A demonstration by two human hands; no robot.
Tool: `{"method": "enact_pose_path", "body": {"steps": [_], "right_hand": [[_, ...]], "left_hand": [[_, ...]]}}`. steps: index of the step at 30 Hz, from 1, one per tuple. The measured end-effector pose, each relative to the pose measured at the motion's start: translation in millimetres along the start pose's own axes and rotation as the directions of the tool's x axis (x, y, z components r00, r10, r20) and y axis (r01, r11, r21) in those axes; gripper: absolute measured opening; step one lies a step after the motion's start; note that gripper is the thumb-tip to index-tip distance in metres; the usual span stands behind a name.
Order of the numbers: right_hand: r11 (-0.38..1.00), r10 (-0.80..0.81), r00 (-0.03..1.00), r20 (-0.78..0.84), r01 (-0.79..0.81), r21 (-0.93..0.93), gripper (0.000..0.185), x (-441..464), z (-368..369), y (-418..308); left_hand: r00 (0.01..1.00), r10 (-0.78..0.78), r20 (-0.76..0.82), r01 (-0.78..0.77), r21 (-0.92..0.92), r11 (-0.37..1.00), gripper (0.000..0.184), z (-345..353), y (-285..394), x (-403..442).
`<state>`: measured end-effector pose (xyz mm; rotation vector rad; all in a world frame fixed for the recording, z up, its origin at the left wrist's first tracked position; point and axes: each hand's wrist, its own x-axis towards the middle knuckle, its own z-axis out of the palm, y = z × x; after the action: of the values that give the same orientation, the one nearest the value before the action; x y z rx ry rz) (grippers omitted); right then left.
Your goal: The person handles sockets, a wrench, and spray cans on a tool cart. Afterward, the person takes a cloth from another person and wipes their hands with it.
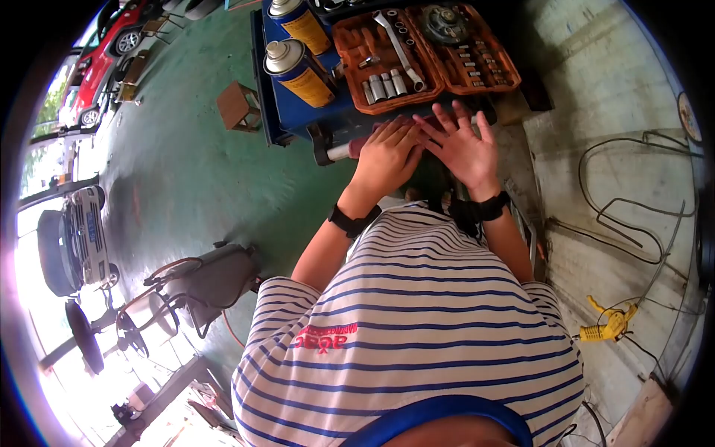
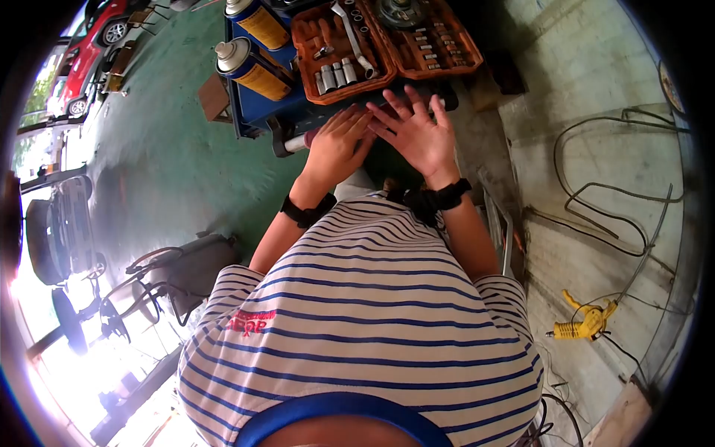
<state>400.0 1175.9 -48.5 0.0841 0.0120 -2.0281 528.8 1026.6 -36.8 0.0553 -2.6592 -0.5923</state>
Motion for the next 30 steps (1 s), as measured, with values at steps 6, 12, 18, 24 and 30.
{"method": "enact_pose_path", "body": {"steps": [6, 12, 18, 24, 30], "right_hand": [[0.993, 0.078, 0.997, 0.014, -0.077, -0.092, 0.054, 5, -12, -13], [0.954, 0.241, 0.969, -0.058, -0.248, -0.168, 0.058, 4, -23, -49], [0.95, 0.216, 0.971, -0.104, -0.233, -0.207, 0.058, -12, -31, -75], [0.918, 0.045, 0.96, -0.275, -0.149, -0.367, 0.056, -31, -22, -88], [0.033, -0.592, 0.803, -0.066, -0.057, -0.998, 0.035, -35, -29, -59]], "left_hand": [[0.999, 0.036, -0.015, -0.034, 0.107, 0.994, 0.044, 12, -9, -11], [1.0, 0.005, 0.03, -0.006, 0.028, 1.0, 0.045, 4, -15, -18], [1.0, 0.011, 0.028, -0.012, 0.012, 1.0, 0.048, 3, -15, -19], [0.999, 0.036, 0.027, -0.036, 0.004, 0.999, 0.051, 4, -18, -21], [0.997, 0.043, 0.062, -0.047, 0.065, 0.997, 0.056, 7, -18, -25]]}}
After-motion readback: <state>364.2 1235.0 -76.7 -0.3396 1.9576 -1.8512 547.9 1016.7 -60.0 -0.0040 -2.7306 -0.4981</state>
